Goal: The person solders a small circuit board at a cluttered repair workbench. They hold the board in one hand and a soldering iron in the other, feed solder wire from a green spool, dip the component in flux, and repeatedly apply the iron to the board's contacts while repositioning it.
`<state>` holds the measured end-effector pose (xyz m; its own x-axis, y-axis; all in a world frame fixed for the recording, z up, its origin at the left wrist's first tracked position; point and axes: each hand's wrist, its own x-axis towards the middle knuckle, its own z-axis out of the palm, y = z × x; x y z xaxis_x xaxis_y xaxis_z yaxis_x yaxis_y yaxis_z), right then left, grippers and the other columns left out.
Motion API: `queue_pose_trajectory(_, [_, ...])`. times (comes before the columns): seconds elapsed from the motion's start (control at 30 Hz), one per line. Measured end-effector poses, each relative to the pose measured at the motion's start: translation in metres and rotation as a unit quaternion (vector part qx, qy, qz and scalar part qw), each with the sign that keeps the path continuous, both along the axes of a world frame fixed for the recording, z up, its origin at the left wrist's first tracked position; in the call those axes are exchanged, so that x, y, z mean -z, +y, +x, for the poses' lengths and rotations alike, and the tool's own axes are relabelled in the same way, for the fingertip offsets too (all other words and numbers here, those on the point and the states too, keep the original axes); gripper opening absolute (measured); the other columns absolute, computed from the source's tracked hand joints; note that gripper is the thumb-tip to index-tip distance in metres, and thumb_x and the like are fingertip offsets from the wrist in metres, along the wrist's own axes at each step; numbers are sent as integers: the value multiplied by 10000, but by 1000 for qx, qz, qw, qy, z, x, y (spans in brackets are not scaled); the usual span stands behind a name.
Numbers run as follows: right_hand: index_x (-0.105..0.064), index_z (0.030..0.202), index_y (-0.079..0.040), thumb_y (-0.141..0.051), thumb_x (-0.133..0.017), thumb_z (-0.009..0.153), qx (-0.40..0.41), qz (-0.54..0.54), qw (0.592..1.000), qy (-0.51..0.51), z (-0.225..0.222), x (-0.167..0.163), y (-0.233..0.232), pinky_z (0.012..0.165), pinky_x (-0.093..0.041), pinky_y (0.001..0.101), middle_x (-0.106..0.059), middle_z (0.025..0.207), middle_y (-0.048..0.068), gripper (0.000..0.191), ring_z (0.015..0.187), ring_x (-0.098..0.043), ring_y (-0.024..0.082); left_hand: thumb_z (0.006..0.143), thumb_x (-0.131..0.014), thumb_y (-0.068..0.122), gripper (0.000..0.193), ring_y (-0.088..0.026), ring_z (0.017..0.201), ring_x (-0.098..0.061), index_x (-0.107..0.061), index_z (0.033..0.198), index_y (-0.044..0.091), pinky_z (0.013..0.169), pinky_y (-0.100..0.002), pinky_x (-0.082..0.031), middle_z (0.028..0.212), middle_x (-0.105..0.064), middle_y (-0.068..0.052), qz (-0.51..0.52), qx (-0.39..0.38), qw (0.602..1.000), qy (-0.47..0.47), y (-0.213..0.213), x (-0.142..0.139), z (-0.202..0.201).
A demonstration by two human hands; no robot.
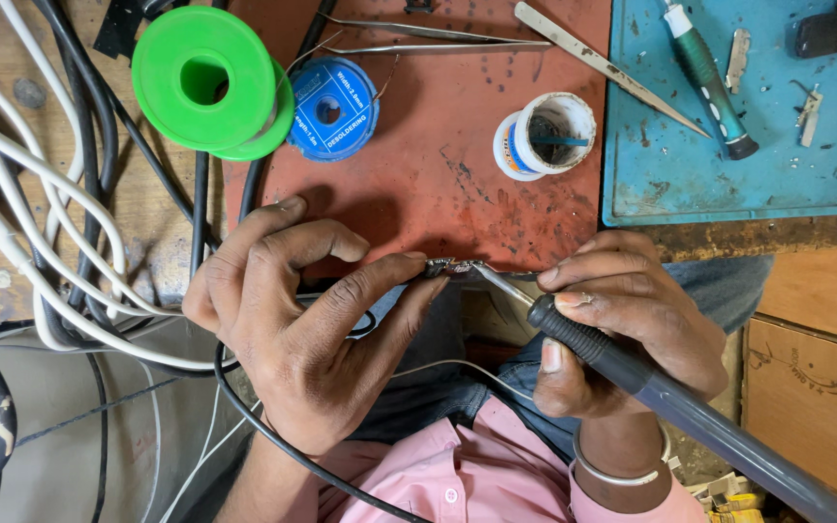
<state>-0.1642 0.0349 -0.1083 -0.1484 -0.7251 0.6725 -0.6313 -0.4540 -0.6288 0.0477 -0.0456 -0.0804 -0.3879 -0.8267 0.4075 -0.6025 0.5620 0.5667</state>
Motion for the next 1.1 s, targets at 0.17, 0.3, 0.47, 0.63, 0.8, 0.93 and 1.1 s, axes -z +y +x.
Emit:
queue_pose_trajectory(0.17, [-582,1014,-31,-233,-699,903,2,5,1000,-4,0,-1,0,831,-599,420,-693,800,139,259,815,-737,255,786,-939,363,289,-286,1255,-556,-818,1008,223,1056,-407,-267,1052,-623,11,1,-4,1000,-2,0,-1,-1])
queue_pose_trajectory(0.3, [-580,1026,-35,-232,-696,919,3,9,1000,2,1,-2,1,839,-596,411,-697,814,144,252,819,-734,251,821,-939,381,287,-273,1292,-557,-818,1040,240,1088,-403,-267,1085,-620,19,4,-3,1000,0,2,1,0])
queue_pose_trajectory(0.47, [-582,1018,-44,-238,-683,928,12,10,1000,11,2,-3,0,841,-592,414,-697,804,134,236,814,-736,248,826,-936,373,285,-277,1286,-550,-819,1043,232,1095,-407,-266,1085,-624,24,1,-4,1000,-3,3,4,1])
queue_pose_trajectory(0.63, [-585,1004,-47,-240,-669,926,7,5,1000,22,3,-4,-2,844,-586,412,-694,778,125,226,796,-735,245,822,-940,370,287,-275,1284,-552,-822,1041,226,1089,-407,-264,1084,-627,23,0,-2,1000,0,3,4,1])
queue_pose_trajectory(0.8, [-584,1003,-48,-243,-659,942,12,12,999,30,6,-7,-3,865,-580,406,-692,796,125,217,802,-732,243,822,-944,370,284,-275,1288,-552,-819,1035,230,1093,-407,-263,1084,-625,26,0,-7,1000,-1,3,3,0])
queue_pose_trajectory(0.93, [-574,983,-46,-261,-648,951,16,18,999,45,8,-12,-5,867,-576,409,-694,809,125,229,809,-731,241,825,-941,374,284,-271,1288,-555,-821,1036,228,1088,-404,-263,1083,-626,22,1,-4,1000,0,3,3,1])
queue_pose_trajectory(1.1, [-569,957,-68,-246,-654,956,4,42,999,0,13,-19,1,878,-566,419,-688,804,100,198,833,-735,235,827,-933,375,279,-271,1292,-548,-821,1037,230,1099,-407,-259,1086,-624,22,6,-8,1000,0,3,3,1])
